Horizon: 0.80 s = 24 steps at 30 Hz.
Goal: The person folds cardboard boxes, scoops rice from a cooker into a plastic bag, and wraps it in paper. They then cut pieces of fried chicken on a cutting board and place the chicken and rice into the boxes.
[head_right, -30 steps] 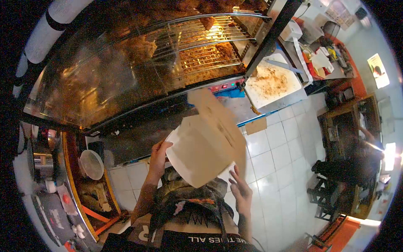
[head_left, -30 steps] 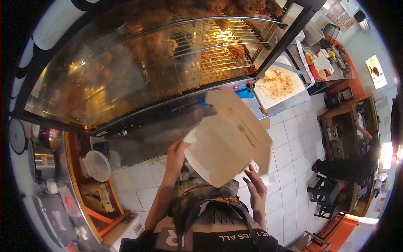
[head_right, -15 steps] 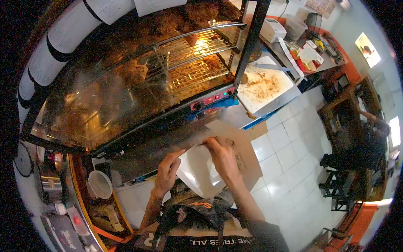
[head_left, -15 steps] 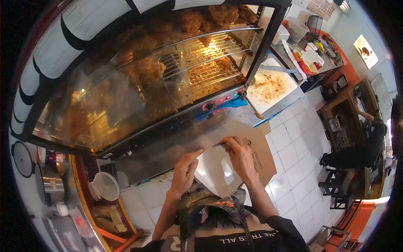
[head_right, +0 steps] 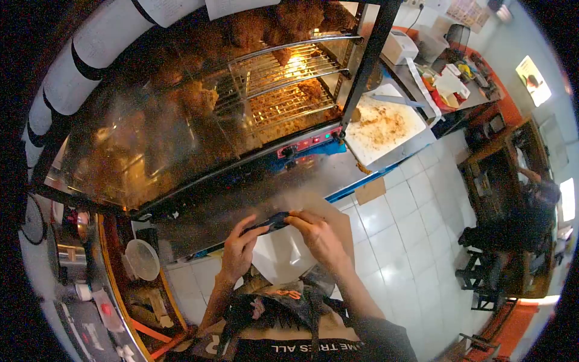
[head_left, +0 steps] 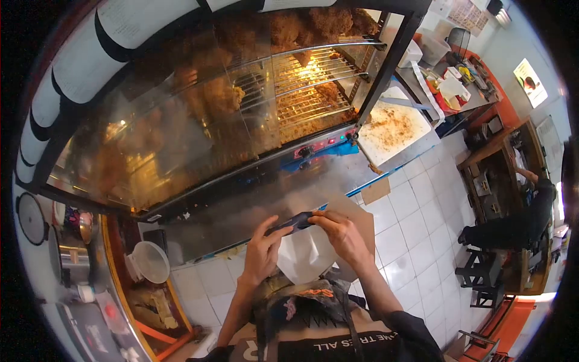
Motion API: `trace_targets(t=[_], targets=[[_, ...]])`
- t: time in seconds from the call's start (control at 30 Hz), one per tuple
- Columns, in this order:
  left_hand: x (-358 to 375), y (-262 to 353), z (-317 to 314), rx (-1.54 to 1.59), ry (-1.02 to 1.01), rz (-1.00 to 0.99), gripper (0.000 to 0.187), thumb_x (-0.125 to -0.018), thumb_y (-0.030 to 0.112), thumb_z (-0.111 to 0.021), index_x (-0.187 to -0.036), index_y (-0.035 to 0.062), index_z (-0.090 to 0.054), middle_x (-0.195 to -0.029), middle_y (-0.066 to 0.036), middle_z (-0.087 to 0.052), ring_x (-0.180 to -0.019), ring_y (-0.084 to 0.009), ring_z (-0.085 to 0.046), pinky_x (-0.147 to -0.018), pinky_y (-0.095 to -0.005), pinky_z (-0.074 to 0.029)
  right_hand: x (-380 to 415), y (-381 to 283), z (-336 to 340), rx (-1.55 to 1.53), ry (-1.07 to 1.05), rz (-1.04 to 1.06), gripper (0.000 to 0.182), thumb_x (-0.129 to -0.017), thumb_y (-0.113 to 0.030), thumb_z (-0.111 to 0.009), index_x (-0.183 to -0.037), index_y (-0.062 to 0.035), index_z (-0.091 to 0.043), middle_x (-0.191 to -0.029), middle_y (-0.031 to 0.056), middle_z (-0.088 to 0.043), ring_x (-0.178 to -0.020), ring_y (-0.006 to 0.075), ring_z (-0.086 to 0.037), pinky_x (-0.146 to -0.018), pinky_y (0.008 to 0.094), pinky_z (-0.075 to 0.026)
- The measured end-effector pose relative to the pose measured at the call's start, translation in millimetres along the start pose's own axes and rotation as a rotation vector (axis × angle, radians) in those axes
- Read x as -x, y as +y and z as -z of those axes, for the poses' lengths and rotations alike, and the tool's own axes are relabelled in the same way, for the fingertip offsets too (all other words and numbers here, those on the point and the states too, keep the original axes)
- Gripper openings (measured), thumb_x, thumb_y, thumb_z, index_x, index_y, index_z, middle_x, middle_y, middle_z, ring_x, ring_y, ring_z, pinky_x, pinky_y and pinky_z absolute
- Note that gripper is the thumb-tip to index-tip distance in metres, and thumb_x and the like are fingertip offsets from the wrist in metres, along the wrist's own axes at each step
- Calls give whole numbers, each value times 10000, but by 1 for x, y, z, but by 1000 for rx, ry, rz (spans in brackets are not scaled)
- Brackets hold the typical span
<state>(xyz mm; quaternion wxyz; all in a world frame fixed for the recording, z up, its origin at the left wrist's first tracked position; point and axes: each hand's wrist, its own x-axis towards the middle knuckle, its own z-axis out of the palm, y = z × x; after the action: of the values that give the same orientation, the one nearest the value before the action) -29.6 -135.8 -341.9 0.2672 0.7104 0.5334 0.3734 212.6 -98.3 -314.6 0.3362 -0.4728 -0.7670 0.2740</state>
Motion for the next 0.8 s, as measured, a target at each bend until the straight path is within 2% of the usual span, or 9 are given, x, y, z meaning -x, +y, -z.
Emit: trace_targets(t=[0.1,0.2,0.27,0.37,0.47,0.5,0.57,0.67,0.8], targets=[[-3,11,4,74,-25,85,316,-930,-9,-632,-1178,130,-771,-1322,-204,-632,-1046,-337,-706,-861,-380,-572,-3,-4,1,-59,-14,-45,296,-919,52,-590,-1180,-36,-699,-1103,179,-720,-1016,354,-708,-888,392,-565],[-7,18,6,63,-30,59,330,-915,-13,-641,-1181,134,-771,-1290,-202,-652,-1054,-342,-703,-856,-385,-575,-2,-1,-5,-182,46,-258,192,-944,16,-649,-1125,-11,-709,-1057,145,-739,-953,277,-738,-851,338,-583],[-9,20,7,36,-25,24,334,-910,-14,-644,-1181,134,-770,-1276,-202,-660,-1056,-345,-702,-852,-386,-577,3,23,-22,-547,257,-502,199,-986,15,-594,-1157,28,-694,-981,130,-751,-898,205,-729,-855,340,-567],[-9,19,3,33,-25,-58,332,-908,-21,-644,-1177,126,-770,-1281,-208,-657,-1058,-352,-701,-853,-388,-576,-3,43,-22,-621,336,-575,187,-1001,11,-580,-1147,46,-692,-991,117,-748,-909,167,-720,-867,342,-568],[-8,17,1,51,-14,-130,319,-914,-27,-638,-1164,118,-773,-1281,-212,-656,-1064,-356,-699,-852,-391,-577,-5,40,-16,-504,272,-568,191,-990,6,-600,-1152,13,-701,-1013,138,-754,-947,212,-734,-881,337,-567],[-7,17,-1,117,10,-19,311,-921,-27,-632,-1159,115,-774,-1276,-214,-658,-1060,-355,-701,-850,-391,-577,-3,33,-13,-503,274,-568,191,-990,6,-600,-1152,13,-701,-1013,138,-754,-947,212,-734,-881,337,-567],[-7,19,-2,185,33,96,303,-928,-27,-626,-1153,112,-776,-1271,-215,-661,-1056,-354,-703,-849,-391,-576,0,6,-6,-221,73,-192,232,-945,16,-622,-1154,-31,-710,-1107,142,-741,-1015,283,-726,-906,364,-570],[-9,23,0,145,62,135,292,-941,-20,-613,-1152,102,-774,-1248,-217,-673,-1038,-354,-710,-844,-388,-576,2,-3,-7,-13,-20,47,296,-885,22,-638,-1156,-70,-716,-1218,130,-709,-1095,341,-688,-932,404,-564],[-5,20,-5,109,65,193,291,-958,-10,-584,-1162,84,-769,-1259,-210,-678,-1057,-338,-707,-874,-383,-562,4,2,-10,-5,-56,58,314,-855,15,-637,-1147,-67,-719,-1261,133,-692,-1117,345,-677,-962,426,-553]])
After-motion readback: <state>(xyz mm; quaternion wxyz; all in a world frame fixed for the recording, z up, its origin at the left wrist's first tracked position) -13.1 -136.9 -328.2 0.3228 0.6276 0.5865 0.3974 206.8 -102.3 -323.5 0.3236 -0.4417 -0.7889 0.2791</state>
